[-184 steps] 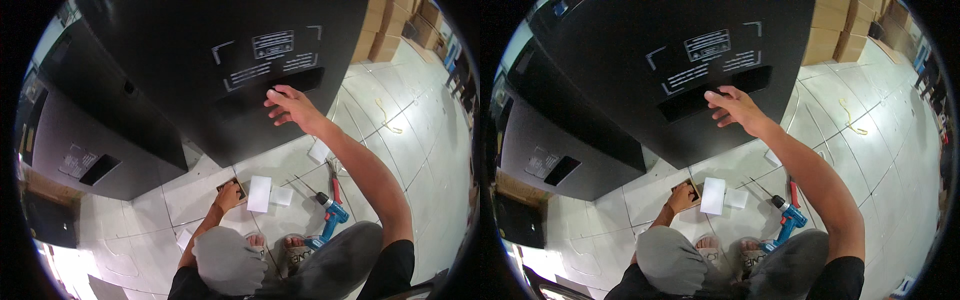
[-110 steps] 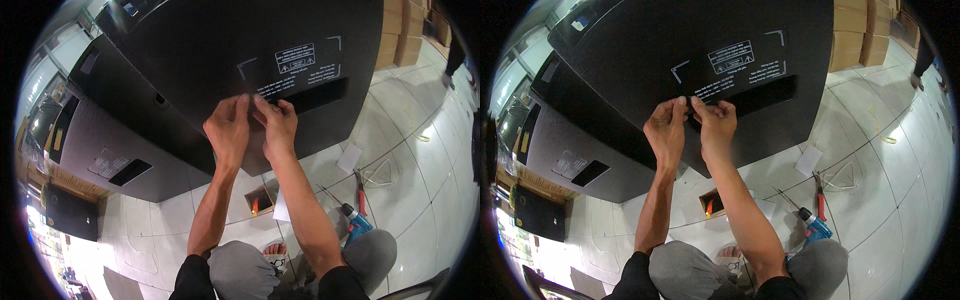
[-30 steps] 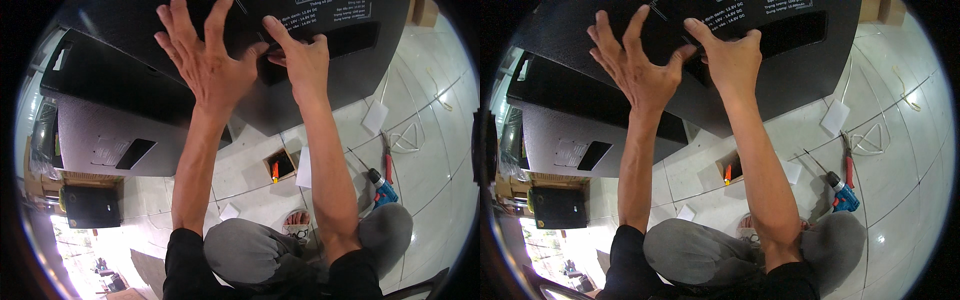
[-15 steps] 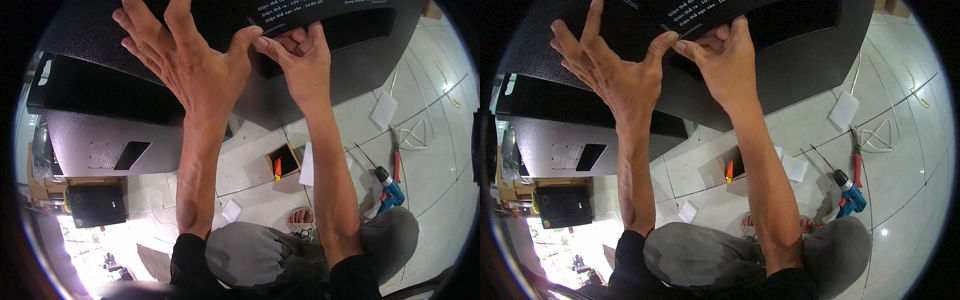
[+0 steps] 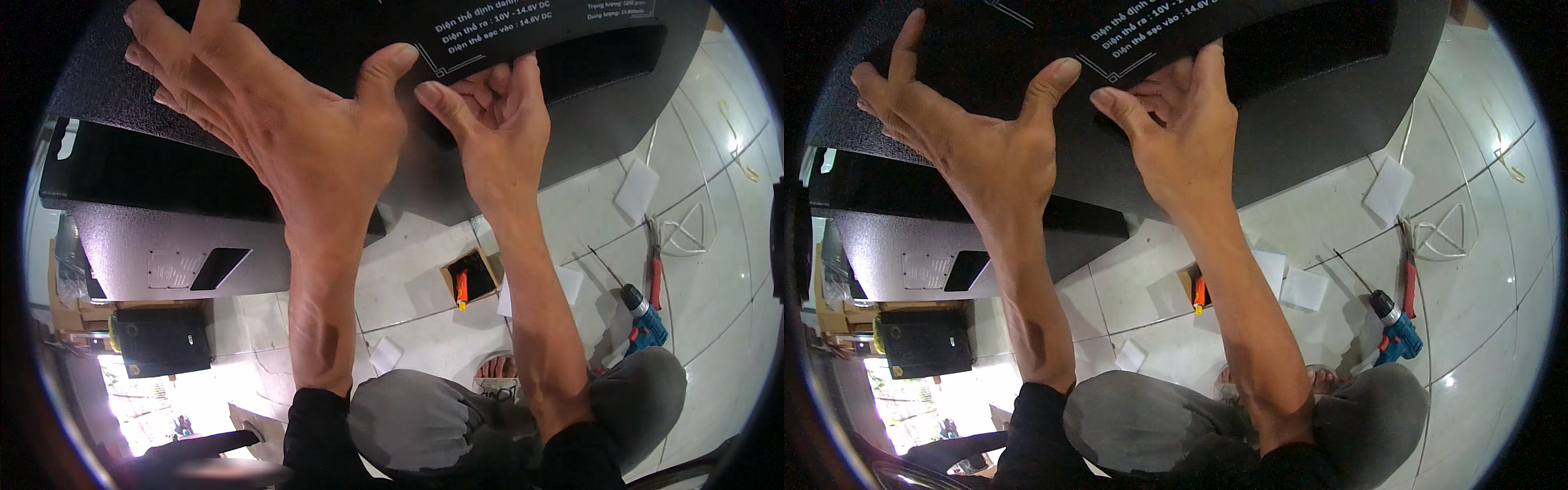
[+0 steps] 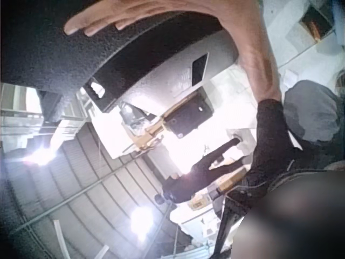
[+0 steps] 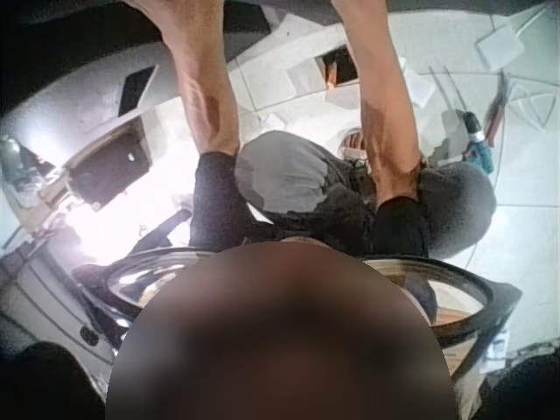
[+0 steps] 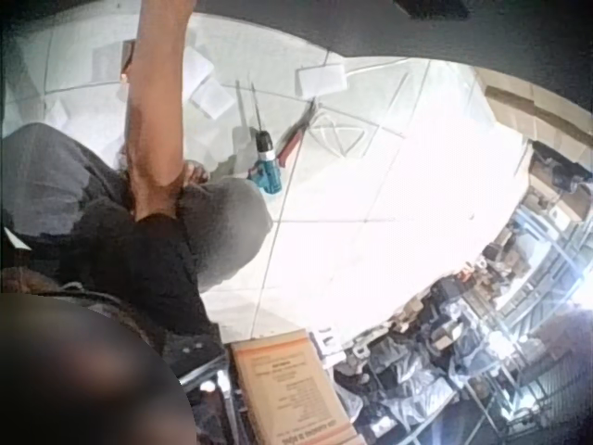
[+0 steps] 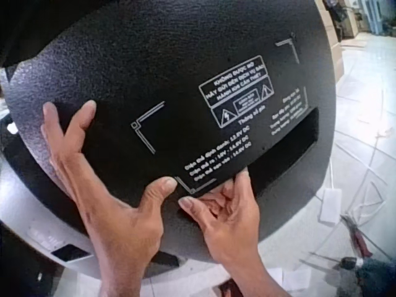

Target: The person cuts white foam pieces with a utility knife and places them inside a black speaker cabinet. They then attach a black backplate to the speaker and secure it using a cordless drill and screws.

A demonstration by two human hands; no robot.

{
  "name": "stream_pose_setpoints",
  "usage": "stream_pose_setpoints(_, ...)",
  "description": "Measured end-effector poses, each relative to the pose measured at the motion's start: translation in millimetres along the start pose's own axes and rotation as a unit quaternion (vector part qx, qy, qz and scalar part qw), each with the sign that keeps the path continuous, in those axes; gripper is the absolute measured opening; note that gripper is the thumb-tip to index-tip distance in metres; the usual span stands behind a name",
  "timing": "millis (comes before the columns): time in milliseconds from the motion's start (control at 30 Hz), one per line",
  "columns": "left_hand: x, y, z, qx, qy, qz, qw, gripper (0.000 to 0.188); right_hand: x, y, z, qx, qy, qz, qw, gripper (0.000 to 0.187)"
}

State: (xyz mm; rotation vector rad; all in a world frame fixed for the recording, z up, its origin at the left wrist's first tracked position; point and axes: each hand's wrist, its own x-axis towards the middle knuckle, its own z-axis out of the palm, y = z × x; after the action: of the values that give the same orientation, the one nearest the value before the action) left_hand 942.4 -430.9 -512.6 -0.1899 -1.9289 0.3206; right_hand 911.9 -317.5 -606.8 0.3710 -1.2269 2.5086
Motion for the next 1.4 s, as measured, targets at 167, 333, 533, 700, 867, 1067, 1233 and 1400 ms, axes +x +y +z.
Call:
stream_pose_setpoints(167, -6, -3, 0, -0.049, -0.028, -0.028, 0.998, 0.095, -1, 2, 6, 0.027, 0.015, -0.006, 1.0, 0.052)
stream_pose_setpoints(333, -5, -3, -1, -0.086, -0.064, -0.063, 0.992, 0.102, -3, -5, 5, 0.047, 0.029, 0.045, 0.997, 0.055)
stream_pose_setpoints(533, 8, 11, 7, -0.119, 0.013, -0.035, 0.992, 0.101, -1, -15, 6, 0.059, 0.033, 0.098, 0.993, 0.06)
stream_pose_setpoints(700, 8, 13, 10, -0.128, 0.021, -0.07, 0.989, 0.094, 1, -16, 7, 0.034, 0.033, 0.093, 0.995, 0.053)
stream_pose_setpoints(867, 3, 11, 18, -0.137, 0.043, -0.061, 0.988, 0.085, -10, -25, 14, -0.049, 0.086, 0.147, 0.984, 0.05)
stream_pose_setpoints(1067, -3, 8, 25, -0.14, 0.073, -0.041, 0.987, 0.068, -9, -43, 16, 0.033, 0.176, 0.122, 0.976, 0.05)
stream_pose_setpoints(1233, -21, 7, 16, -0.177, -0.009, 0.048, 0.983, 0.072, 1, -54, 12, 0.1, 0.188, 0.178, 0.961, 0.053)
stream_pose_setpoints(1400, -29, 2, 19, -0.147, -0.019, 0.069, 0.987, 0.073, 8, -55, 19, 0.049, 0.183, 0.179, 0.966, 0.06)
